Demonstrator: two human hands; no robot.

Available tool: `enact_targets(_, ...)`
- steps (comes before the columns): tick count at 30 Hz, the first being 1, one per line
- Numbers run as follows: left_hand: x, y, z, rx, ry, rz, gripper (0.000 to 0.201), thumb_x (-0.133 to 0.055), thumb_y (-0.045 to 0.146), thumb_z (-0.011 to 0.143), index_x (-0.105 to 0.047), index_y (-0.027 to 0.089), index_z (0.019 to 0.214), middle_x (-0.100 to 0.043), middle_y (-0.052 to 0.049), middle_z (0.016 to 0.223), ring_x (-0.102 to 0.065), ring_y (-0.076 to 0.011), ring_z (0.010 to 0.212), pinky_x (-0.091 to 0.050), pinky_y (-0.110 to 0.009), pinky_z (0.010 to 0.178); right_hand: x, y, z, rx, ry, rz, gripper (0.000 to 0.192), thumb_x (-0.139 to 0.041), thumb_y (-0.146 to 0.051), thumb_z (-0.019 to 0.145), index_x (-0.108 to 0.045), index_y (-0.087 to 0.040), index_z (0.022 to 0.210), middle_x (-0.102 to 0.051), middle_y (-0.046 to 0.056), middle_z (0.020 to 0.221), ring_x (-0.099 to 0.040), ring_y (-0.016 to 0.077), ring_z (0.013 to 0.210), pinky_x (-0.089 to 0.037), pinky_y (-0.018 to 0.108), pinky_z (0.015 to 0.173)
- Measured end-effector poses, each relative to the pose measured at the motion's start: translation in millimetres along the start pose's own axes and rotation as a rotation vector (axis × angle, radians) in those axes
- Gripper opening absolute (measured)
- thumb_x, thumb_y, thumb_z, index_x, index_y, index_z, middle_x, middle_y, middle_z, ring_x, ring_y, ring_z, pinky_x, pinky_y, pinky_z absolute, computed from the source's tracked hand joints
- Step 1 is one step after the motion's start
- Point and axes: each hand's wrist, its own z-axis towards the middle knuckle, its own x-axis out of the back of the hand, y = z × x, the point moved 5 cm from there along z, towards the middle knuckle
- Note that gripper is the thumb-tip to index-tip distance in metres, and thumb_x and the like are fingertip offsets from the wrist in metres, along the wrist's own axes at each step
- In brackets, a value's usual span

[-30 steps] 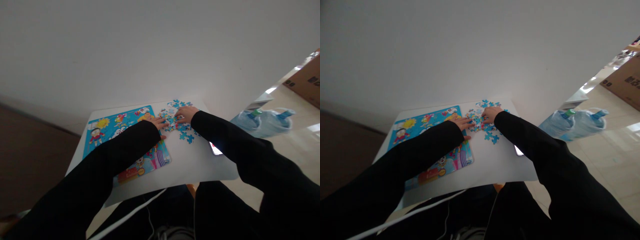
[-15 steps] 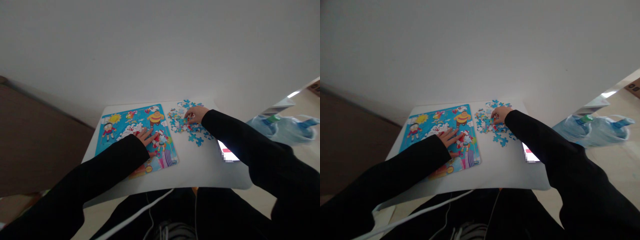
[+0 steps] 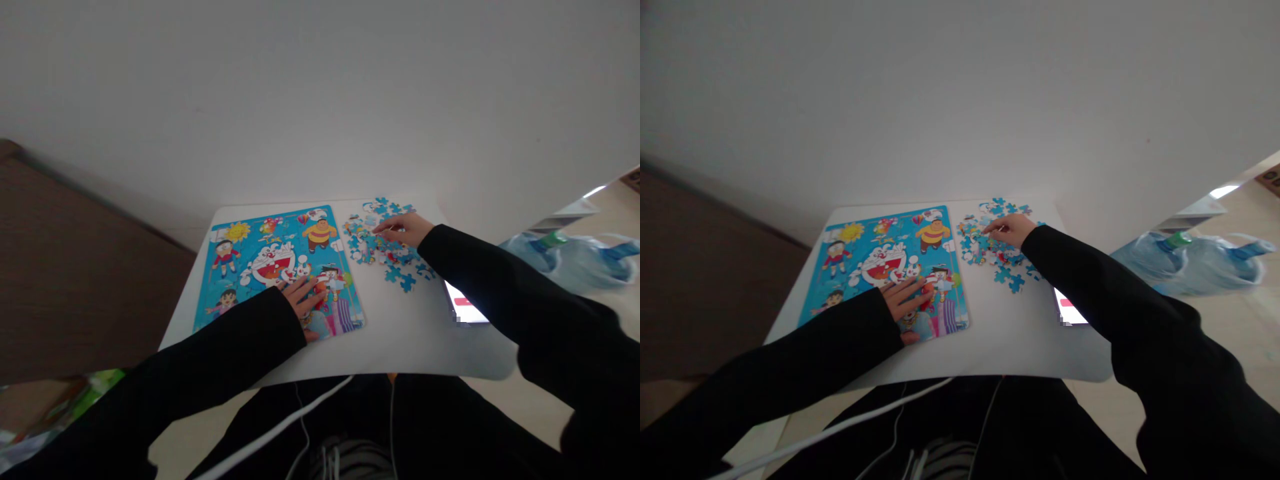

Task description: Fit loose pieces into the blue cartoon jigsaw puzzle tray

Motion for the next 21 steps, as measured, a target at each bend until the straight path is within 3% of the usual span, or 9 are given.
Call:
enact_targets(5,3.4,-2.7,-6.9,-0.076,0.056,-0.072,0.063,-0.052,0.054,0.074,-0.045,0.025,0.130,-0.042,-0.009,0.137,-0.042,-0.0299,0.123,-0.040,-0.046,0.097,-20.0,-50.5,-6.7,0.000,-0.099,0.375,0.044,-0.049,-0.026,0.082,-0.054,-0.017,0.124,-0.068,0.005,0.086,-0.058,0.0112,0.064,-0.048,0.022,0.053)
enact_targets(10,19.0,-16.2,0.4,-0.082,0.127,-0.146,0.057,-0.045,0.054,0.077,-0.050,0.024,0.125,-0.058,-0.007,0.120,-0.059,-0.0230,0.100,-0.046,-0.036,0.087,-41.5,-84.6,-16.1,0.043,-0.130,0.580,0.052,-0.049,-0.024,0.079,-0.047,-0.020,0.130,-0.067,0.005,0.096,-0.059,0.0114,0.070,-0.048,0.020,0.050)
enact_targets(16,24.2,-25.9,16.0,-0.102,0.238,-0.116,0.058,-0.045,0.054,0.078,-0.054,0.018,0.122,-0.055,-0.010,0.124,-0.055,-0.0249,0.109,-0.043,-0.037,0.095,-64.7,-57.8,-51.6,0.011,-0.064,0.300,0.042,-0.054,-0.029,0.078,-0.059,-0.020,0.119,-0.067,0.003,0.080,-0.058,0.0113,0.063,-0.045,0.022,0.054)
enact_targets(21,12.5,-13.3,35.2,-0.086,0.118,-0.082,0.067,-0.056,0.052,0.070,-0.045,0.024,0.130,-0.043,-0.008,0.136,-0.040,-0.0325,0.124,-0.034,-0.051,0.101,-85.4,-28.0,-86.3,-0.041,-0.126,0.063,0.043,-0.049,-0.027,0.081,-0.056,-0.021,0.123,-0.065,0.001,0.070,-0.054,0.0107,0.054,-0.040,0.023,0.054)
